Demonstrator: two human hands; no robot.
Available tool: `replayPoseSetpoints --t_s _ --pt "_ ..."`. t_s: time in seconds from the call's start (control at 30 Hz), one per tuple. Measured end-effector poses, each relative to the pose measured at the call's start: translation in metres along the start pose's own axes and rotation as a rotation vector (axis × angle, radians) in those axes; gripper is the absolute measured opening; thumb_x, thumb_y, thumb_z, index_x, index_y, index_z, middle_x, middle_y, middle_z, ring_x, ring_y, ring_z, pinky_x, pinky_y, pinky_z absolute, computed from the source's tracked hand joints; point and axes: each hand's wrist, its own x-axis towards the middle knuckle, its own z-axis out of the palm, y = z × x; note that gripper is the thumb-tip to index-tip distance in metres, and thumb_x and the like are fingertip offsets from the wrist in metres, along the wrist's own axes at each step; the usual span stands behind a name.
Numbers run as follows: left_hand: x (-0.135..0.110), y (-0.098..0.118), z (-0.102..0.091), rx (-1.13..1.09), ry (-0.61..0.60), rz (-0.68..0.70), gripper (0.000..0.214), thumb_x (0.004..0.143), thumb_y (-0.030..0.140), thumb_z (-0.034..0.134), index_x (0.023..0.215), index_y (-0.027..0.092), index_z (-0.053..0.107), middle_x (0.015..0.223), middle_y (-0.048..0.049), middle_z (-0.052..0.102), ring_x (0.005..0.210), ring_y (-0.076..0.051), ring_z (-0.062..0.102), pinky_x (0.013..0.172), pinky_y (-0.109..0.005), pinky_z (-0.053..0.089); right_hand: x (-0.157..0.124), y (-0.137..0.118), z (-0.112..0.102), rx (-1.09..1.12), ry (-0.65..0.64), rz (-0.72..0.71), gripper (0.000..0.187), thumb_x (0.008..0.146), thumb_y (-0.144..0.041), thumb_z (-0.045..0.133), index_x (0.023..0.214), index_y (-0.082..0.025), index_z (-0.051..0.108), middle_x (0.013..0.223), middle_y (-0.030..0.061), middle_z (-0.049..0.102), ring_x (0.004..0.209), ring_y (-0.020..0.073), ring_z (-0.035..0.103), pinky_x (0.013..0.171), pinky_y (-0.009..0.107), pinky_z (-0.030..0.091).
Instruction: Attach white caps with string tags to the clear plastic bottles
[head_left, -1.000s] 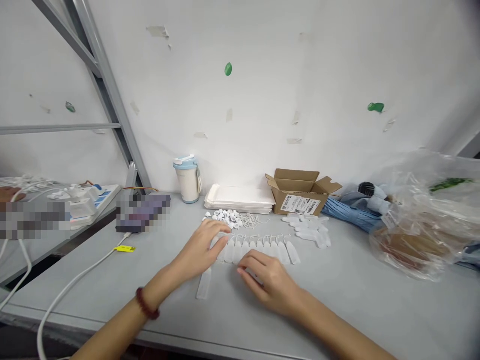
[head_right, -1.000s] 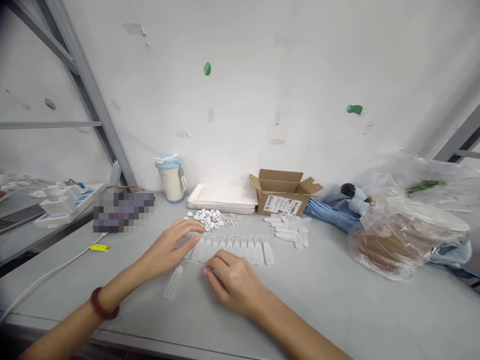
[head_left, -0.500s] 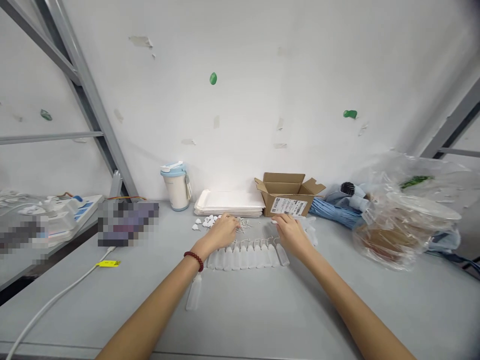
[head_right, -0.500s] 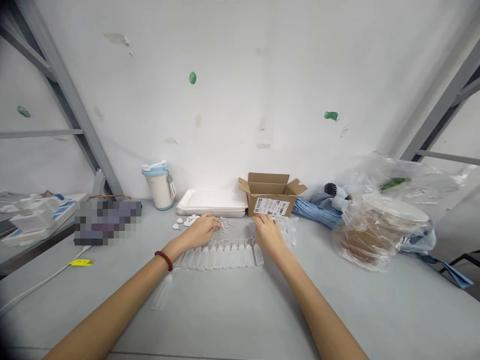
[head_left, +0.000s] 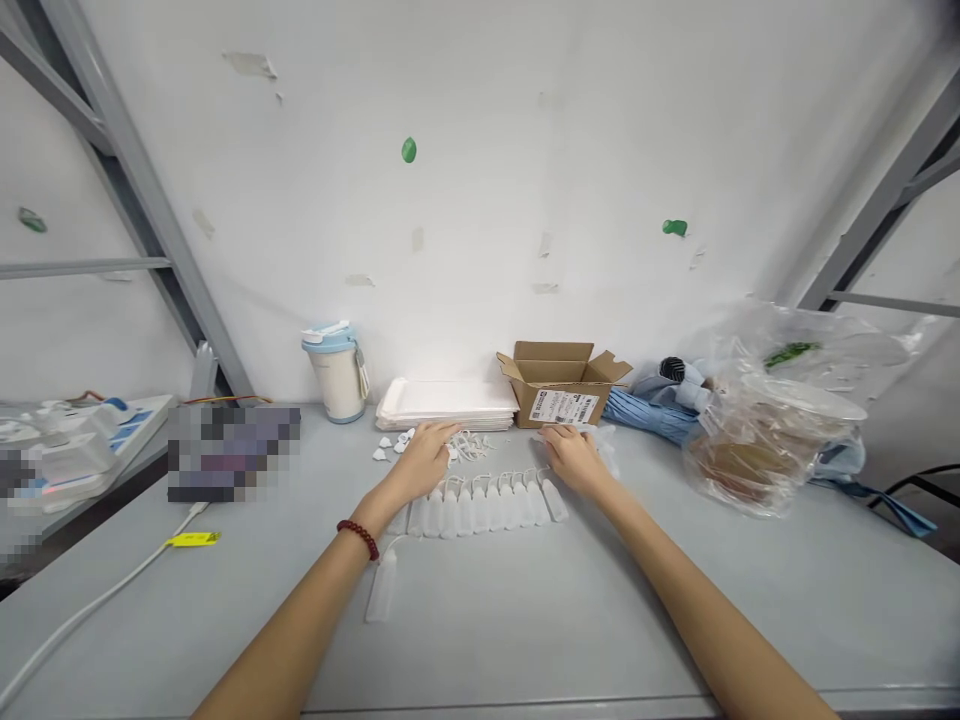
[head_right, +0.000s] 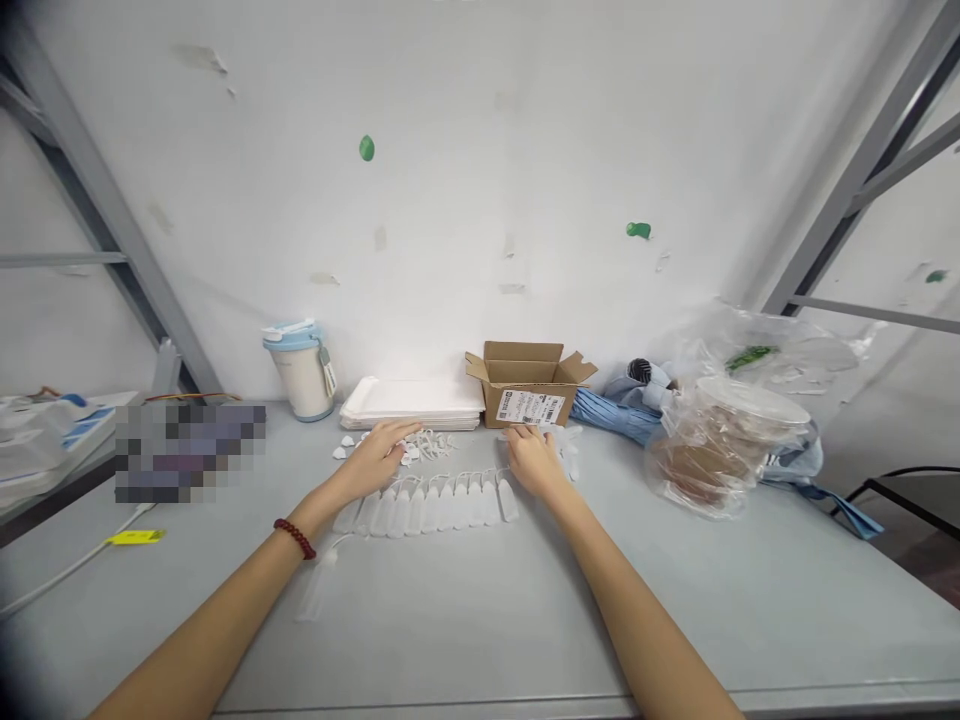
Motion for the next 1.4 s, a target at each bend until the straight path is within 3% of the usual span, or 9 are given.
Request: replayPoseSetpoints --t_s 0.2,0.4,0.53,0.67,0.77,0.93,1.17,1.4 --pt "0.002 -0.003 -0.005 -0.164 0.017 -0.066 0.059 0.073 0.008 0.033 0.130 0.013 0.046 0.139 -0.0053 0.042 0.130 -0.019 0.035 0.108 -0.038 0.028 0.003 0.002 0.002 -0.032 0.006 -0.018 0.037 0.085 -0.007 0.035 0.114 -0.016 0.058 0.114 0.0110 0.061 0.106 0.0245 0.049 0.079 0.034 0.033" --pt "0.003 0.003 -0.013 -0.302 0.066 -0.051 0.067 0.070 0.008 0.033 0.135 0.016 0.038 0.145 -0.0046 0.032 0.134 -0.020 0.027 0.104 -0.038 0.034 0.002 0.003 0.005 -0.046 0.025 -0.085 0.042 0.078 0.002 0.037 0.107 -0.016 0.061 0.109 0.0099 0.064 0.104 0.0251 0.051 0.076 0.032 0.035" --pt "0.003 0.006 -0.014 -0.380 0.068 -0.060 0.069 0.071 0.008 0.034 0.138 0.021 0.033 0.147 -0.0037 0.028 0.126 -0.020 0.040 0.095 -0.035 0.042 0.003 0.002 0.006 -0.047 0.021 -0.125 0.045 0.071 0.007 0.038 0.101 -0.016 0.064 0.103 0.0089 0.065 0.097 0.0216 0.054 0.076 0.029 0.036" --pt "0.002 0.002 -0.010 -0.364 0.008 -0.081 0.067 0.071 0.008 0.034 0.138 0.017 0.033 0.147 -0.0064 0.028 0.122 -0.020 0.045 0.096 -0.035 0.042 0.005 0.002 0.008 -0.046 0.038 -0.139 0.043 0.074 0.006 0.037 0.103 -0.015 0.062 0.104 0.0095 0.064 0.100 0.0209 0.053 0.080 0.028 0.037" --pt "0.001 0.004 -0.010 -0.347 -0.033 -0.077 0.066 0.072 0.009 0.035 0.138 0.016 0.034 0.146 -0.0068 0.028 0.125 -0.021 0.042 0.099 -0.035 0.039 0.006 0.000 0.007 -0.012 0.087 -0.130 0.043 0.078 0.005 0.035 0.109 -0.014 0.058 0.108 0.0099 0.062 0.101 0.0213 0.053 0.082 0.030 0.038" --pt "0.000 0.010 -0.015 -0.416 0.019 -0.018 0.070 0.075 0.015 0.043 0.141 0.021 0.024 0.150 -0.0054 0.017 0.130 -0.022 0.035 0.099 -0.036 0.039 0.004 -0.009 0.004 0.143 0.256 -0.183 0.036 0.083 -0.003 0.036 0.112 -0.013 0.055 0.108 0.0118 0.061 0.098 0.0216 0.055 0.082 0.032 0.043" --pt "-0.002 0.005 -0.009 -0.364 -0.076 -0.157 0.064 0.073 0.020 0.046 0.136 0.016 0.036 0.146 -0.0105 0.030 0.114 -0.025 0.052 0.085 -0.035 0.049 -0.003 -0.021 0.000 0.261 0.313 -0.257 0.032 0.086 -0.008 0.036 0.111 -0.016 0.053 0.105 0.0118 0.059 0.095 0.0219 0.057 0.079 0.035 0.047" --pt "-0.003 0.011 -0.012 -0.400 -0.040 -0.093 0.063 0.073 0.018 0.046 0.135 0.021 0.038 0.146 -0.0081 0.030 0.110 -0.021 0.054 0.082 -0.033 0.051 -0.007 -0.024 -0.003 0.233 0.301 -0.265 0.032 0.085 -0.008 0.037 0.111 -0.015 0.054 0.103 0.0134 0.058 0.094 0.0235 0.057 0.076 0.038 0.049"
